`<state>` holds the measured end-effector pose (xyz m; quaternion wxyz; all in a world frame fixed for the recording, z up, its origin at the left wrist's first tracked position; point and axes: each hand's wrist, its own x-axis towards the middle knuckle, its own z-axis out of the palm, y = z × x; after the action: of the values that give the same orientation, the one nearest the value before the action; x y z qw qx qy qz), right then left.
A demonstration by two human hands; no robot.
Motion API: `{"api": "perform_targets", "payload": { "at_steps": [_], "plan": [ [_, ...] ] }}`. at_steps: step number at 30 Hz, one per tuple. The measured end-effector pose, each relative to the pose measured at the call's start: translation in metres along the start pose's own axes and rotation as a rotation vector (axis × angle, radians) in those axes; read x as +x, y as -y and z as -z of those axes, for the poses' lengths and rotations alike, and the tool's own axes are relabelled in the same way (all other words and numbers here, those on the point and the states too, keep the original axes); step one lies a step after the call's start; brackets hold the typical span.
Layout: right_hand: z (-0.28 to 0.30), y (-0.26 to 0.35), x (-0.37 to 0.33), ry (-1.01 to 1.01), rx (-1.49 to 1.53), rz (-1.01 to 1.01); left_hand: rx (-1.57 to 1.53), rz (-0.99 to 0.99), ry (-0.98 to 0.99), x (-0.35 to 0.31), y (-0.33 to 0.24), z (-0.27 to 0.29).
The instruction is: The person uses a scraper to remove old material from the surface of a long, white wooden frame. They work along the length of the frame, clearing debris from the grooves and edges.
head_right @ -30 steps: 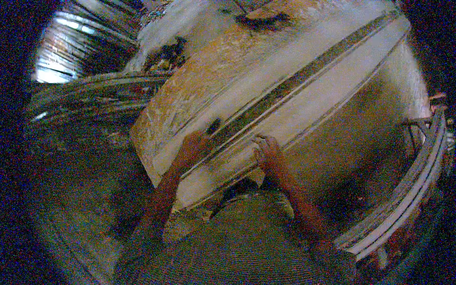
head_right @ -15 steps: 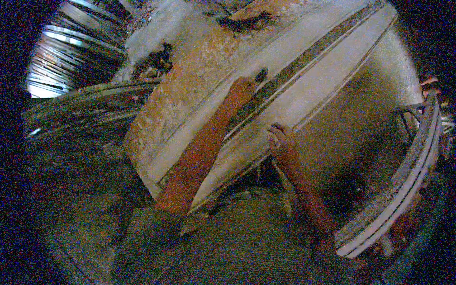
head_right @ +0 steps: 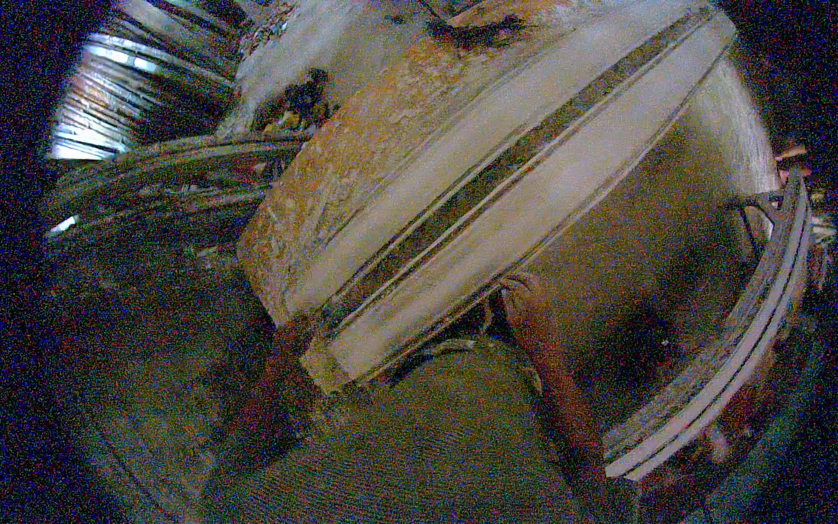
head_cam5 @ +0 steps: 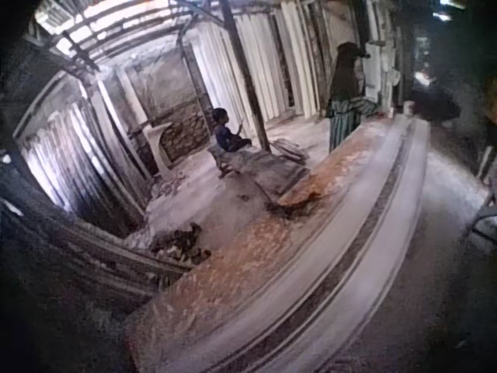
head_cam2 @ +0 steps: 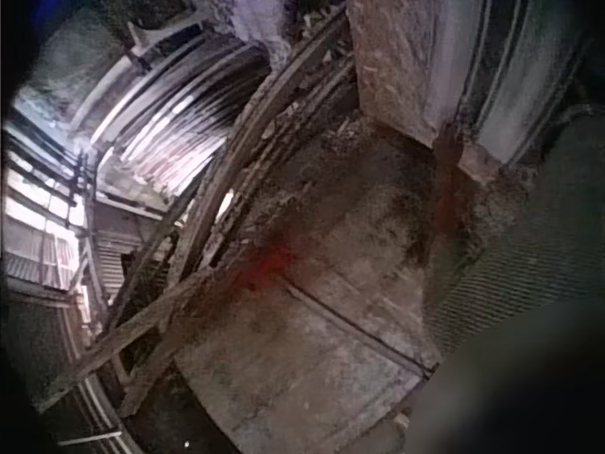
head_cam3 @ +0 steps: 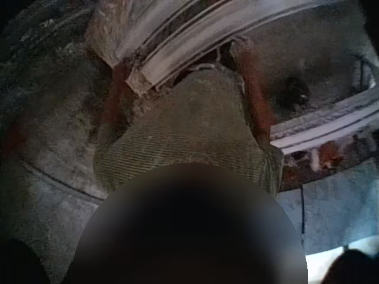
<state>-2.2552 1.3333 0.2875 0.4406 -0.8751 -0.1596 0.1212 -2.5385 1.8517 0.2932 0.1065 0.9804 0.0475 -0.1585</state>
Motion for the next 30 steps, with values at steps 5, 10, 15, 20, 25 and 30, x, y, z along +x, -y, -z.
{"api": "perform_targets", "payload": {
  "at_steps": [5, 10, 15, 20, 25, 30],
  "plan": [
    [-0.019, 0.027, 0.027, -0.007, 0.007, 0.074, -0.185, -0.271, -0.180, 0.189, -0.116, 0.024],
    [-0.015, 0.058, 0.057, 0.022, -0.095, 0.147, -0.105, -0.386, -0.268, 0.369, -0.241, 0.057],
    [0.003, 0.065, 0.067, 0.033, -0.118, 0.179, -0.056, -0.245, -0.012, 0.359, -0.217, 0.053],
    [0.020, 0.013, 0.070, 0.076, -0.218, 0.160, -0.219, -0.226, -0.066, 0.162, -0.089, 0.030],
    [0.057, -0.047, 0.100, 0.102, -0.079, 0.159, -0.243, 0.003, 0.086, 0.093, -0.051, 0.021],
    [0.112, -0.064, 0.158, 0.107, -0.045, 0.208, -0.233, -0.104, 0.141, 0.248, -0.137, 0.040]
  ]
}}
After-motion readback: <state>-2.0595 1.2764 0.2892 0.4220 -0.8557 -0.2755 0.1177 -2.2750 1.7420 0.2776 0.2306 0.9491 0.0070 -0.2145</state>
